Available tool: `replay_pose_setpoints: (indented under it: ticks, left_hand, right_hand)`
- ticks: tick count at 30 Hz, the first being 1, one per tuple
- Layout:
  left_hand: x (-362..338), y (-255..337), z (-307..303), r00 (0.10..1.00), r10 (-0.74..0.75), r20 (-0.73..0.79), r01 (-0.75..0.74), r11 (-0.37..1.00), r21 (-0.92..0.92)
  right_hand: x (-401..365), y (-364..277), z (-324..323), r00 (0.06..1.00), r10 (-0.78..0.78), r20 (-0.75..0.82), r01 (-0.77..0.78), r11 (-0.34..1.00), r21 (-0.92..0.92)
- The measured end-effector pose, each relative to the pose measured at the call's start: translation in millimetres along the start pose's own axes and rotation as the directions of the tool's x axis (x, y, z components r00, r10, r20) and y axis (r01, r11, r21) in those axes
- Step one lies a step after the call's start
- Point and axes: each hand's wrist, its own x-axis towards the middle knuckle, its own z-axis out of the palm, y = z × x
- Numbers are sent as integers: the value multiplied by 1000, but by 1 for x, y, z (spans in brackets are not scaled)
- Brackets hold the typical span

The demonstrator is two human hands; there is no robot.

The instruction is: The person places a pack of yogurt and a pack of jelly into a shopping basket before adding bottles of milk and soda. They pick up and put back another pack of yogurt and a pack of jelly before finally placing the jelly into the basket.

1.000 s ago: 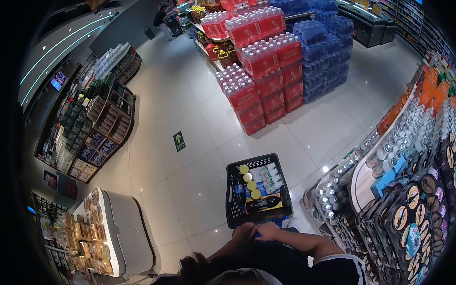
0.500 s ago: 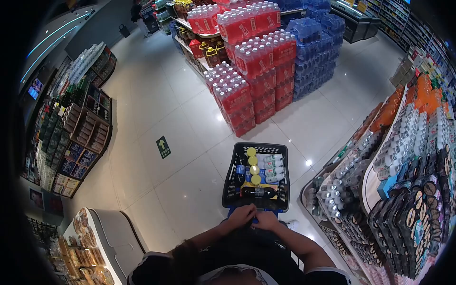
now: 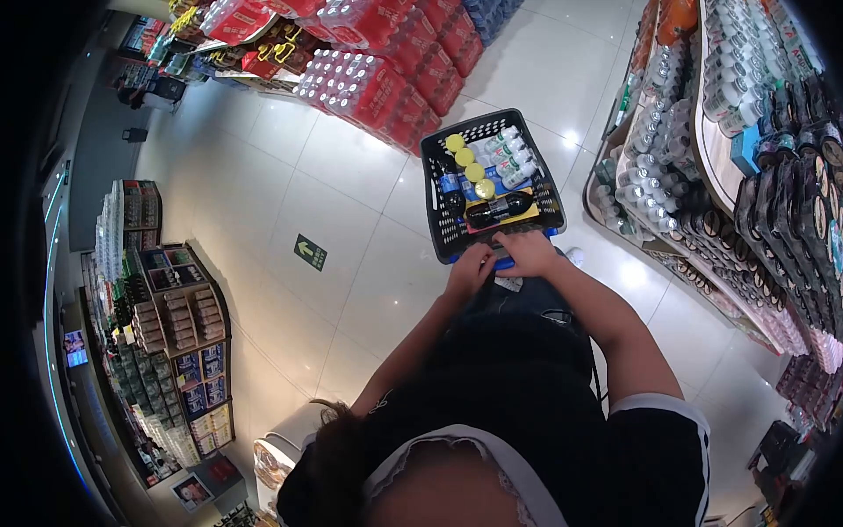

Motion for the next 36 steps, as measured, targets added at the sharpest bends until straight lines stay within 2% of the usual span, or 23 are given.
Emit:
replay_pose_setpoints:
  ticks: [2,3,5,8,10,12,14,16,20,24,27,30,33,36]
  left_hand:
    - [3,1,-5,997,-23,-71,25,999,24]
    - [6,-2,-5,998,-13,-57,14,1000,22]
    - [18,-7,-4,991,-134,-11,132,961,241]
    - [26,-13,-9,993,-116,7,110,961,255]
    - [35,-15,-16,992,-122,30,110,959,262]
    - [49,-19,-24,991,-129,44,113,957,268]
    - [60,-22,-34,970,-193,149,143,945,293]
    - [72,-28,-41,957,-230,179,170,940,296]
    - [108,-39,-60,929,-268,255,182,931,316]
    - [141,-50,-82,906,-275,323,170,933,317]
    - [167,-59,-97,923,-179,340,89,960,264]
    - [192,-68,-113,913,-154,378,48,960,275]
    - [219,-78,-128,912,-111,396,14,971,239]
    - [247,-85,-138,905,-77,419,-25,973,231]
  right_hand:
    - [4,-1,-6,999,29,31,-29,1000,4]
    - [6,-2,-10,997,48,67,-48,999,-2]
    - [11,2,-11,997,53,64,-54,999,4]
    - [18,0,-23,998,37,49,-39,998,47]
    - [28,3,-25,989,74,129,-81,995,50]
    - [38,10,-27,991,56,119,-64,996,65]
    - [48,15,-30,993,33,112,-42,996,80]
    - [63,20,-35,977,64,202,-84,992,91]
    - [90,31,-50,978,72,195,-93,991,99]
    - [114,43,-58,981,106,163,-134,976,171]
    - [136,52,-66,982,126,140,-150,973,177]
    - [157,61,-71,978,128,164,-157,971,179]
    - [177,71,-74,984,161,82,-173,971,166]
    - [195,79,-92,977,199,78,-210,962,177]
